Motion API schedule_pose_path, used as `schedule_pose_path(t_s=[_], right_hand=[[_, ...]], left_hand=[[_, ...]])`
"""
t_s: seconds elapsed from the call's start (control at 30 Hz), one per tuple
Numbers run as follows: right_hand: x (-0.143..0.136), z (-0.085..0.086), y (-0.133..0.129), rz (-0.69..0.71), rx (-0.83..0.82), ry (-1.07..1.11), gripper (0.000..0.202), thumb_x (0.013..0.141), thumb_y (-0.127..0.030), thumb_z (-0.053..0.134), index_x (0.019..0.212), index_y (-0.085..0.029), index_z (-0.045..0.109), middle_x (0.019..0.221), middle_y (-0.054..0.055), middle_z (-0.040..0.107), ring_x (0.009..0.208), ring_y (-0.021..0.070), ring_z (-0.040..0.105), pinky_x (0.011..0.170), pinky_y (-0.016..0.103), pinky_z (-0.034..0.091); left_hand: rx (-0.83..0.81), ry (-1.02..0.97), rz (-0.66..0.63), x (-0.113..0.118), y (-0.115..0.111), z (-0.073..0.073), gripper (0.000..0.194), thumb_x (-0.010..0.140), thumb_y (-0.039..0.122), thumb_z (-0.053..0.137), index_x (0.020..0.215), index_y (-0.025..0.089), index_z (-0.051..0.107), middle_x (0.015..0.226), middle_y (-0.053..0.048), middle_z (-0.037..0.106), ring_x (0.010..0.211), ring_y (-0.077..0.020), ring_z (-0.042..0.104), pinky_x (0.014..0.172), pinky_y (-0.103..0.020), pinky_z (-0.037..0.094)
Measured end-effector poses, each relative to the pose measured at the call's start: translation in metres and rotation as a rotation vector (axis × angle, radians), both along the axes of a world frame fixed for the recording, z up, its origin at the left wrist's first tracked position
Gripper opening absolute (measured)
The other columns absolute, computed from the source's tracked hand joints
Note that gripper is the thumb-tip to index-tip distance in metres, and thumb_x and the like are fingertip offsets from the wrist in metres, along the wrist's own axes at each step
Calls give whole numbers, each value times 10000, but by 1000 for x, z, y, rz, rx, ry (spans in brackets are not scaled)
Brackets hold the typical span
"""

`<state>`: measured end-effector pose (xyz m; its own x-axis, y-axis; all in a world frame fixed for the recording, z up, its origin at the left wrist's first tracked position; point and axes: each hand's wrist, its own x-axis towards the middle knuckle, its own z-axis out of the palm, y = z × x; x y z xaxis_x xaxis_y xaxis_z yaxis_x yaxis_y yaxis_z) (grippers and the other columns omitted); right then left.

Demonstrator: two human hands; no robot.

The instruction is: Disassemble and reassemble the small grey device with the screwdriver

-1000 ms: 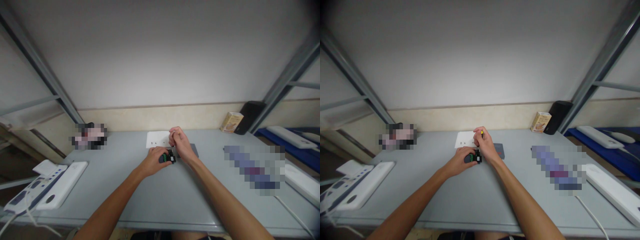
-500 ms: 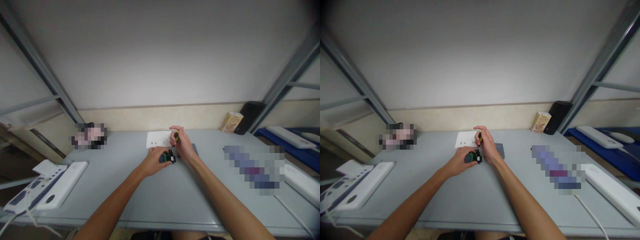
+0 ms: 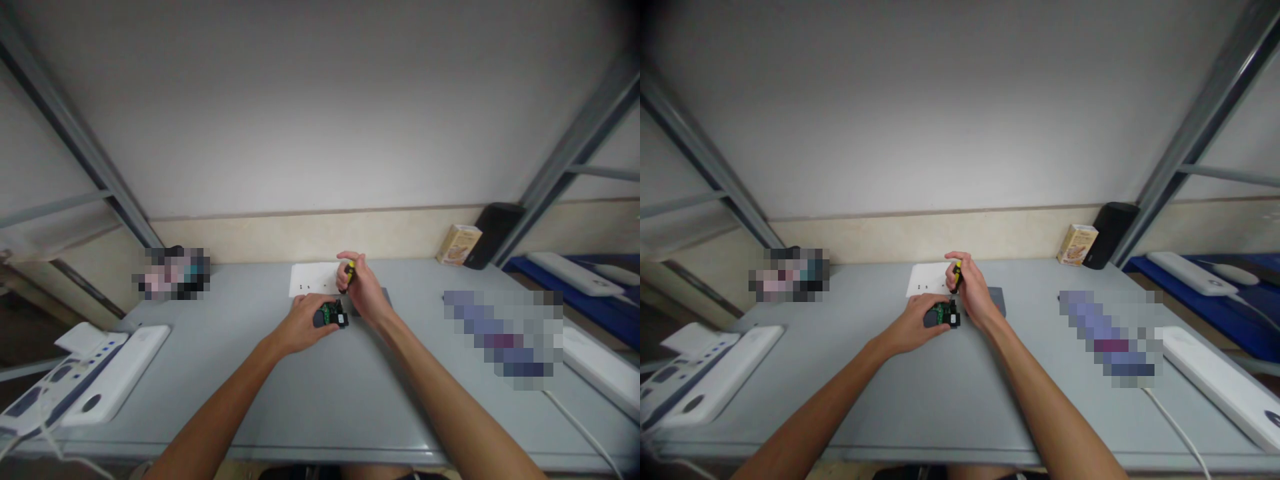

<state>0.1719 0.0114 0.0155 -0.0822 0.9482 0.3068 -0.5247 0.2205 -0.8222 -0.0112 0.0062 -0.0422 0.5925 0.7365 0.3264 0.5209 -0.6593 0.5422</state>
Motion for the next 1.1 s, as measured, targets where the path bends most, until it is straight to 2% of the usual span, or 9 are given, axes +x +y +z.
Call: schedule_pose_path(t_s=[0.2, 0.37, 0.5, 0.63, 0.73, 0.83, 0.93, 1.03, 1.1], right_hand=[[6, -1, -1, -7, -1, -84, 295, 849, -481, 762, 899, -235, 606, 917, 17, 667, 767, 149, 612, 726, 283, 474], [0, -5, 2, -59, 40, -72, 290, 915, -521, 677, 931, -264, 545, 589, -80, 459, 514, 100, 410, 535, 238, 333], [-2, -5, 2, -21, 3, -96, 389, 981, -587, 519, 1067, -234, 658, 786, 8, 590, 686, 138, 533, 653, 279, 431], [-2, -5, -1, -14, -11, -127, 261, 892, -477, 719, 964, -243, 630, 998, 33, 676, 835, 164, 626, 765, 304, 474], [-2, -5, -1, -13, -3, -71, 291, 863, -435, 767, 912, -263, 538, 744, -47, 592, 600, 107, 521, 597, 247, 401], [-2, -4, 1, -40, -14, -57, 279, 937, -540, 633, 996, -274, 575, 605, -76, 425, 504, 101, 378, 523, 242, 328], [-1, -2, 2, -2, -51, -39, 376, 959, -592, 553, 1057, -242, 649, 743, -11, 545, 629, 131, 498, 617, 275, 419], [0, -2, 1, -1, -42, -67, 282, 863, -481, 746, 936, -231, 638, 875, 16, 641, 744, 141, 581, 702, 276, 451], [0, -3, 0, -31, -39, -73, 312, 811, -414, 818, 881, -243, 567, 811, -13, 640, 683, 125, 567, 644, 256, 424]], left_hand=[[-36, -14, 12, 1, -1, -1, 487, 875, 382, 759, 1316, 282, 579, 1335, -51, 664, 1274, -288, 571, 1110, -460, 367], [-56, -18, 7, 3, -1, 1, 461, 886, 371, 748, 1303, 264, 583, 1332, -54, 665, 1272, -289, 570, 1119, -465, 359], [-72, -22, 4, 5, -2, 2, 443, 897, 364, 736, 1301, 275, 577, 1344, -52, 656, 1285, -292, 560, 1125, -477, 355], [-79, -24, 29, 6, -4, 1, 443, 887, 361, 748, 1289, 274, 583, 1354, -54, 647, 1296, -301, 549, 1131, -486, 343], [-76, -24, 41, 8, -4, -1, 431, 878, 360, 760, 1265, 270, 593, 1340, -53, 653, 1278, -296, 558, 1112, -476, 358], [-74, -26, 44, 9, -5, -3, 415, 878, 356, 762, 1246, 269, 591, 1311, -45, 664, 1256, -280, 569, 1107, -469, 358], [-69, -21, 62, 11, -6, -4, 366, 880, 359, 760, 1191, 252, 598, 1297, -46, 670, 1252, -278, 575, 1110, -479, 354], [-57, -12, 69, 12, -6, -4, 325, 883, 360, 755, 1148, 242, 609, 1318, -50, 663, 1268, -282, 571, 1109, -482, 361], [-45, -11, 67, 12, -6, -4, 322, 879, 360, 757, 1140, 243, 610, 1321, -50, 662, 1269, -280, 572, 1108, -480, 365]])
